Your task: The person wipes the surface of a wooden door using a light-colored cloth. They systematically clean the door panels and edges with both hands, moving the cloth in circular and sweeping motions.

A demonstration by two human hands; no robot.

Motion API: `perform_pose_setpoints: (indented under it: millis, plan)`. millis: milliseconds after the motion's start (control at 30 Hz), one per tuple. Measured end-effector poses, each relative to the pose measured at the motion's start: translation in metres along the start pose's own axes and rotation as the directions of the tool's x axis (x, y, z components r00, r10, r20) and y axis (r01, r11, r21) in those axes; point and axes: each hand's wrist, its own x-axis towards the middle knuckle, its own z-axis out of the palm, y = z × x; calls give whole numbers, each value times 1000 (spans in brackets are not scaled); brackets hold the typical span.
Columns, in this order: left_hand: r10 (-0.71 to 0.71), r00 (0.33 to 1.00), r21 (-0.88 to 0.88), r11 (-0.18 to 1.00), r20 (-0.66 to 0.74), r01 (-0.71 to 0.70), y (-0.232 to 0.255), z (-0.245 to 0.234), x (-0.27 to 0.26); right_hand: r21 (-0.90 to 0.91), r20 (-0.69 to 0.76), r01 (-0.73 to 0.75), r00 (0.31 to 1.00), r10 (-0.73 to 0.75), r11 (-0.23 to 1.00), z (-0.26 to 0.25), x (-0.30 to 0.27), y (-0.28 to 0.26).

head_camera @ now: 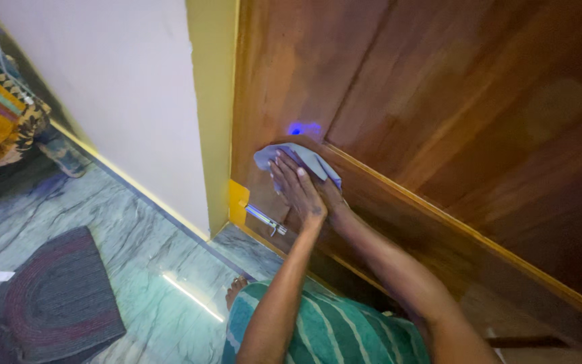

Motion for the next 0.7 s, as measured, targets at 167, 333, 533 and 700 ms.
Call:
perform_pose_setpoints:
  millis: [167,333,533,700]
  plan:
    - [82,995,-18,997,56,-81,32,-3,-22,109,29,-168,986,166,980,-2,-41,17]
    - [190,968,22,980,163,-196,50,4,-46,80,45,-301,954,298,950,-41,-79,33]
    - [393,870,-21,914,298,-405,48,23,-87,-321,29,-151,985,169,935,-103,-135,47]
    - [496,714,8,818,494,-575,37,40,-131,-285,10,-285,954,300,915,-78,-216,61]
